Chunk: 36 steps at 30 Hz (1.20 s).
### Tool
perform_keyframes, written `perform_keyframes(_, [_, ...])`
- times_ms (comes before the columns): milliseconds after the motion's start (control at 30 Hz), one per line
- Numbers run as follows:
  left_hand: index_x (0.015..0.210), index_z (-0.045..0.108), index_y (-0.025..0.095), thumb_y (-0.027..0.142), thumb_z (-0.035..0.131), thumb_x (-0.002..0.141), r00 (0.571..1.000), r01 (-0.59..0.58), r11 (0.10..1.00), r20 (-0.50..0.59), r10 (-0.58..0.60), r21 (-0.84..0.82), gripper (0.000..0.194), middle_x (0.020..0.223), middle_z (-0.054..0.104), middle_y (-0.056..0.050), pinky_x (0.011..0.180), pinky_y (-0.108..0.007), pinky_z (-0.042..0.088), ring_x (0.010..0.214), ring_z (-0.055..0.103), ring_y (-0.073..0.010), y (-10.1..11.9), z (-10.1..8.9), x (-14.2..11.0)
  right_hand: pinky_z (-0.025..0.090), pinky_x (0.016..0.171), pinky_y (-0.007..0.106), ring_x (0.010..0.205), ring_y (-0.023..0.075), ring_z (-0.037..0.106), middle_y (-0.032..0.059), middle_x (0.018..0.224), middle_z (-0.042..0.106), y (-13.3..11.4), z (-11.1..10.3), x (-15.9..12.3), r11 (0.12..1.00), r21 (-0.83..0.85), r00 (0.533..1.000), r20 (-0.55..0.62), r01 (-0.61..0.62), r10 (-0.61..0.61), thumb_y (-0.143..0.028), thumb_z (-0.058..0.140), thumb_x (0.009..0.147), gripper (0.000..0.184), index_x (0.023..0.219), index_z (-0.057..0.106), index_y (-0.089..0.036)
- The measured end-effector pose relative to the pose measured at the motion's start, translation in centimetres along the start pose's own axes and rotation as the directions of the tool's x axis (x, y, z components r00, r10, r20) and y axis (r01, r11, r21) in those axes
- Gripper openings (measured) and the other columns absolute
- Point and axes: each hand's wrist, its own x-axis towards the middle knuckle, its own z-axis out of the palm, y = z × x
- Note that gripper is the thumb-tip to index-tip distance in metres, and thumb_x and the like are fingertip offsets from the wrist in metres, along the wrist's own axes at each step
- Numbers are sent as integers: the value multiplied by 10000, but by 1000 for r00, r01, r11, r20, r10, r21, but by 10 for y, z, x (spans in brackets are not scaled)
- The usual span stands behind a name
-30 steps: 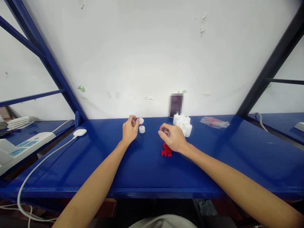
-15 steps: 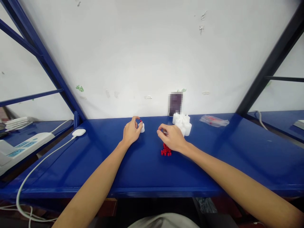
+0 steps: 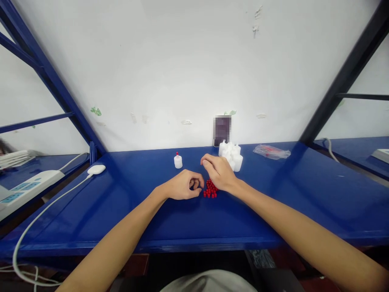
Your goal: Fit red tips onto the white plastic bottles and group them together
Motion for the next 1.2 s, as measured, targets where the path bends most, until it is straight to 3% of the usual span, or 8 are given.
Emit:
perform_keyframes(333, [849, 706, 159, 163, 623, 760, 999, -20, 999, 32, 19, 29, 122, 625, 562, 24, 521, -211, 361, 523, 467, -81, 2, 3, 1, 366, 652, 277, 661, 172, 595, 23, 703, 646, -5, 1, 0, 999, -31, 1000, 24, -12, 13, -282, 383, 960, 272, 822, 600, -194])
perform_keyframes(433, [839, 666, 157, 204, 608, 809, 995, -7, 1000, -103, 5, -15, 81, 568, 488, 52, 511, -208, 336, 494, 400, -71, 0, 2, 3, 351, 645, 278, 646, 169, 580, 18, 681, 627, -5, 1, -1, 999, -41, 999, 31, -13, 14, -288, 380, 961, 286, 777, 580, -200])
perform_keyframes(500, [863, 639, 160, 240, 603, 837, 950, 1, 999, -313, -12, -35, 91, 565, 464, 60, 512, -205, 327, 502, 383, -71, -1, 0, 5, 332, 623, 279, 603, 161, 550, 6, 631, 584, -4, 1, -1, 999, -47, 999, 36, -24, 26, -299, 385, 959, 298, 729, 549, -203])
perform_keyframes(567, [903, 626, 166, 278, 605, 858, 859, -9, 998, -511, -25, -63, 123, 583, 466, 57, 514, -201, 326, 517, 391, -74, 1, -1, 8, 314, 606, 279, 578, 155, 526, -4, 604, 551, -4, 2, -1, 998, -50, 998, 50, -33, 36, -316, 397, 956, 298, 712, 526, -205])
perform_keyframes(667, [938, 608, 167, 335, 613, 876, 770, -66, 986, -637, -46, -151, 179, 579, 444, 61, 497, -194, 308, 506, 385, -71, 5, 0, 12, 295, 592, 279, 561, 148, 494, -14, 590, 518, -3, 4, -1, 999, -39, 997, 73, -22, 24, -361, 400, 961, 318, 696, 489, -209])
perform_keyframes(733, [954, 601, 166, 363, 615, 881, 781, -99, 971, -622, -60, -218, 211, 568, 421, 67, 485, -190, 290, 493, 366, -67, 9, 2, 13, 282, 577, 279, 544, 142, 455, -21, 577, 480, -2, 5, -1, 1000, -1, 998, 69, -8, 8, -388, 378, 971, 350, 673, 441, -214])
perform_keyframes(933, [960, 588, 155, 337, 583, 895, 875, -103, 955, -482, -46, -277, 193, 620, 449, 55, 526, -189, 329, 540, 389, -69, 13, 13, 14, 290, 582, 278, 551, 135, 423, -27, 587, 455, -2, 5, -1, 995, 94, 999, 46, 19, -24, -366, 368, 970, 340, 665, 385, -216])
perform_keyframes(1200, [967, 576, 162, 376, 576, 905, 874, -105, 938, -480, -71, -329, 222, 606, 431, 61, 517, -195, 321, 524, 377, -73, 14, 17, 17, 308, 578, 279, 550, 133, 429, -39, 584, 452, -2, 7, -2, 978, 210, 1000, 26, 4, -10, -320, 387, 942, 286, 673, 380, -222])
